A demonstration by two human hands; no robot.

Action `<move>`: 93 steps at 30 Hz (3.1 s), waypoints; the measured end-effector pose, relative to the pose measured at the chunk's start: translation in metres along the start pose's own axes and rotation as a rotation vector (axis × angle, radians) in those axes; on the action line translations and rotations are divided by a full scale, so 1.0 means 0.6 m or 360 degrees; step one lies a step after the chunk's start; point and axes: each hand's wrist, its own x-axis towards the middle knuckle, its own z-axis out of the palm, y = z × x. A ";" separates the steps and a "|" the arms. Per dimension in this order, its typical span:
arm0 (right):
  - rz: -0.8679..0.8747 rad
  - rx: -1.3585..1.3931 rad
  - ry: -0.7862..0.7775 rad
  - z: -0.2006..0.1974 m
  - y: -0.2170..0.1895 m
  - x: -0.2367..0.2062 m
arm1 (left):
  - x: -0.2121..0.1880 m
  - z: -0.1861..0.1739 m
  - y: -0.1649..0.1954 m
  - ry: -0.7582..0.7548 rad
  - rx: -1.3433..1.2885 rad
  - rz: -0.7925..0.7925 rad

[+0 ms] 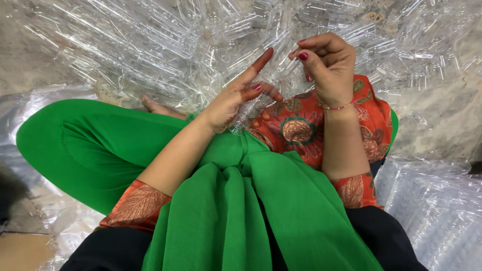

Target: The person sits on the floor and stacks clear plastic bangles into a bundle on their lap, then wraps the bundle with clear plastic film. They repeatedly pick bangles one at a time from a large pile on the floor and add them to the wrapped stack.

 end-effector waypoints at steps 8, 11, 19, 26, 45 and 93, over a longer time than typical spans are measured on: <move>0.0277 0.0186 -0.0349 0.002 0.015 -0.004 | -0.004 -0.006 0.000 0.0080 -0.0240 -0.0269; -0.0062 -0.0115 -0.0038 0.004 0.035 0.015 | -0.002 -0.012 0.003 0.0163 -0.0308 -0.0355; -0.0407 -0.1993 -0.0185 0.027 0.090 0.051 | 0.017 -0.030 -0.006 0.0379 -0.0248 -0.0347; -0.0315 -0.1049 0.0487 -0.035 0.118 0.063 | 0.045 -0.056 -0.035 0.0266 0.0114 -0.0107; -0.0003 0.0506 0.0100 -0.054 0.126 0.039 | 0.073 -0.084 -0.064 0.0058 0.0397 -0.0216; -0.0306 -0.0352 0.0333 -0.102 -0.006 0.001 | 0.085 -0.083 -0.068 0.0115 0.0412 -0.0165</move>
